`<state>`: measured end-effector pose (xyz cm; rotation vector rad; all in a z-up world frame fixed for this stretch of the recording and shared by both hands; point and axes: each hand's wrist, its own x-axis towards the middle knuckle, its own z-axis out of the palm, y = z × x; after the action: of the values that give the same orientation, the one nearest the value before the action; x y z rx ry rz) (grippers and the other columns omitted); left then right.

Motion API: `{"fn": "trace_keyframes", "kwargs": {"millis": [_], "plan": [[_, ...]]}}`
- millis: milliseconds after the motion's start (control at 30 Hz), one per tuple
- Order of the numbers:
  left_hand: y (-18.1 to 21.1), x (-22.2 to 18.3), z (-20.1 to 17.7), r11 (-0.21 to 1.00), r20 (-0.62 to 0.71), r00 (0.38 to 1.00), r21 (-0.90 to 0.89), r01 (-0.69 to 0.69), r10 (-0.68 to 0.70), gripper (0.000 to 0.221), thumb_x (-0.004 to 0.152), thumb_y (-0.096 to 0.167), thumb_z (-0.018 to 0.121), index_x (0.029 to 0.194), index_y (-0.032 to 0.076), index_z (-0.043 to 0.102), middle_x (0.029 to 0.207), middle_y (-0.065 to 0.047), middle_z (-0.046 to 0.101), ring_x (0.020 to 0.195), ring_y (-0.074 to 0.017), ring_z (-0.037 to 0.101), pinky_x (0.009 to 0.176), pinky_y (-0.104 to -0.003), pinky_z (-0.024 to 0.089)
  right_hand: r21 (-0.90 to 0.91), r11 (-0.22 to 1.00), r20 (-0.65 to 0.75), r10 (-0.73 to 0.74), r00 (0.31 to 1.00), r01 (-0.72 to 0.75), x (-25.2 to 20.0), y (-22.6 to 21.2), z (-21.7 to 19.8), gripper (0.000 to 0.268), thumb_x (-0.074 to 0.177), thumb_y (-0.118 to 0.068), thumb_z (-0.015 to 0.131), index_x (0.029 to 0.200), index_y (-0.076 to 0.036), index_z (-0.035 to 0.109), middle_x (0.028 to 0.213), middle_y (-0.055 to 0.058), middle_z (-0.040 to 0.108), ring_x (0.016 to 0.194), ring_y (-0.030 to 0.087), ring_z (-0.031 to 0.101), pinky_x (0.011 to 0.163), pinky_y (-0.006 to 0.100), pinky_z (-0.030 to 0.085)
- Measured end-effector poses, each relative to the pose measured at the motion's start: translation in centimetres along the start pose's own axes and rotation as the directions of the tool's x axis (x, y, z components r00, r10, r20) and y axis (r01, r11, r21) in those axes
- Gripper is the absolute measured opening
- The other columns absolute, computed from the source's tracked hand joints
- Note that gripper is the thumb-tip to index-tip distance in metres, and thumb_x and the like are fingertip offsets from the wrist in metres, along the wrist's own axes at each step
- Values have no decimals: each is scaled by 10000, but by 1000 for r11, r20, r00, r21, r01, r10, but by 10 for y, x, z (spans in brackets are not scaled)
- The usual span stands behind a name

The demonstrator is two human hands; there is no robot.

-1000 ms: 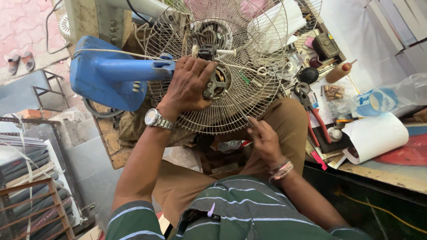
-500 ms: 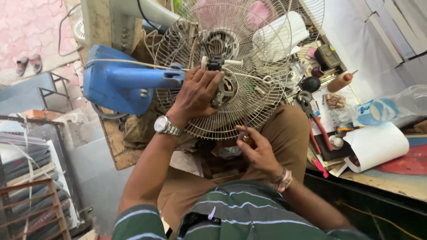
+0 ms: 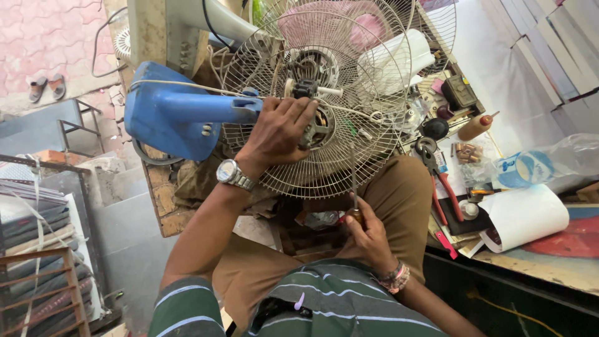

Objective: The person repairs a blue pedestal fan by manipulating its internal wiring and components. They use a screwdriver and pliers to adjust connections and secure parts within the motor housing.

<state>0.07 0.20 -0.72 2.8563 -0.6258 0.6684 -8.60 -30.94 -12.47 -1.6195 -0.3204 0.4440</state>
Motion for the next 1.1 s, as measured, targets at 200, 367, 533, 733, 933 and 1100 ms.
{"fn": "trace_keyframes", "kwargs": {"millis": [200,367,533,733,933,1100], "plan": [[-3,-5,-2,997,-83,996,-74,-24,18,966,686,520,899,1433,47,509,1320,-120,559,1193,-304,554,1071,-521,362,-16,997,-20,71,997,-72,3,-7,1,499,987,-113,613,1477,-74,524,806,-17,644,635,53,581,567,216,517],[0,-13,6,995,-41,999,-100,27,-31,974,683,481,907,1458,83,472,1350,-105,523,1241,-295,531,1094,-500,338,-49,986,-107,155,982,-161,13,-22,-8,429,1024,-158,591,1446,-82,570,817,-37,623,635,29,538,548,204,470],[2,-11,7,994,-33,998,-98,43,-47,1041,617,472,928,1454,74,452,1339,-110,515,1235,-301,531,1082,-526,326,-482,872,25,-79,997,81,43,-62,-57,394,976,-175,674,1355,-78,633,930,55,675,778,142,605,683,291,502],[2,-12,6,993,-38,998,-112,44,-49,1022,583,440,936,1430,102,475,1343,-90,533,1249,-294,533,1089,-518,331,-834,527,116,-125,985,165,116,-88,-110,307,953,-114,708,1256,-147,737,966,140,650,871,305,649,773,409,507],[4,-9,4,990,-58,996,-131,54,-62,997,594,431,942,1417,100,485,1332,-99,542,1227,-298,531,1087,-504,335,-647,704,241,-173,955,291,156,-93,-124,320,941,-98,687,1255,-152,711,908,91,635,838,255,660,761,364,508],[4,-11,8,992,-63,997,-118,44,-52,995,610,459,945,1419,104,486,1333,-86,539,1228,-289,532,1090,-499,332,-755,594,259,-120,958,278,137,-98,-122,481,892,-45,676,1334,-234,703,856,103,581,779,283,608,725,413,483]]}}
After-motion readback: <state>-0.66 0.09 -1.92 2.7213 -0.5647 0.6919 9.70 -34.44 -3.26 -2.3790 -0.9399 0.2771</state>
